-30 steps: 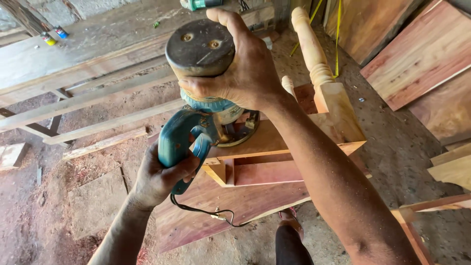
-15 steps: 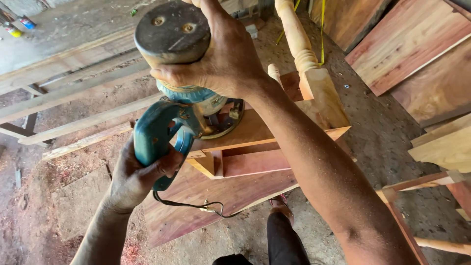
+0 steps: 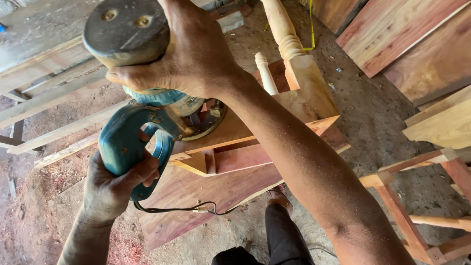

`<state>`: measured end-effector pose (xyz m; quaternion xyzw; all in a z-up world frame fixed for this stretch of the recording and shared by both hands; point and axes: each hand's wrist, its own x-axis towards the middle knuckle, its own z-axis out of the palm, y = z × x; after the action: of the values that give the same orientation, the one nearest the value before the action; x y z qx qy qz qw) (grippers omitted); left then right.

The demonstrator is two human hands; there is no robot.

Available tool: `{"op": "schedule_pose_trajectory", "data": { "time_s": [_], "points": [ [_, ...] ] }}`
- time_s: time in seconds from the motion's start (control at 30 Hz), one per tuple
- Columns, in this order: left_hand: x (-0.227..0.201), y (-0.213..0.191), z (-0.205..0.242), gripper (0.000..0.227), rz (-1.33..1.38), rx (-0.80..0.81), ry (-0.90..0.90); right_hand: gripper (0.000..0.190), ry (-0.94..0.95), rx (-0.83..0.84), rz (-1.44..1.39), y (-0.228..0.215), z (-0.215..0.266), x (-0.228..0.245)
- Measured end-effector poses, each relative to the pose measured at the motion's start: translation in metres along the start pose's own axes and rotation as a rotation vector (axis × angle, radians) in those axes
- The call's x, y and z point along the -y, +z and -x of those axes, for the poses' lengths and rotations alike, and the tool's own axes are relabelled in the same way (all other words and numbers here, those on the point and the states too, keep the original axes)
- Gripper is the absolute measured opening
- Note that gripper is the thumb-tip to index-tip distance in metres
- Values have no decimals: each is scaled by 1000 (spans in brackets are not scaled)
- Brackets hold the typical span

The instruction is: Using a handheld wood router to shape the edges of wooden furniture frame components.

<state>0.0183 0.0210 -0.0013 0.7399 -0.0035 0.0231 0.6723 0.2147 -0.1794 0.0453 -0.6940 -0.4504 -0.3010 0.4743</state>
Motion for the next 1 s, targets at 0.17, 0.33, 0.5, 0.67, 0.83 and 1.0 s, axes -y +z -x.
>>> {"op": "schedule_pose_trajectory", "data": {
  "time_s": [0.17,0.33,0.5,0.67,0.83,1.0],
  "points": [
    [-4,4,1,44,-50,-67,-23,103,14,-13,-55,-1,-3,4],
    [-1,2,-1,49,-1,-62,-24,106,76,2,-74,-4,-4,12],
    [-5,0,-2,51,-28,-54,-26,105,13,7,50,-3,1,5],
    [5,-10,5,58,96,49,80,98,-48,-17,41,0,7,4],
    [-4,-4,9,54,-17,-67,-27,98,-76,-46,141,3,7,9],
    [2,-8,12,53,7,-50,9,99,-119,-47,172,1,11,9]
  ]
}}
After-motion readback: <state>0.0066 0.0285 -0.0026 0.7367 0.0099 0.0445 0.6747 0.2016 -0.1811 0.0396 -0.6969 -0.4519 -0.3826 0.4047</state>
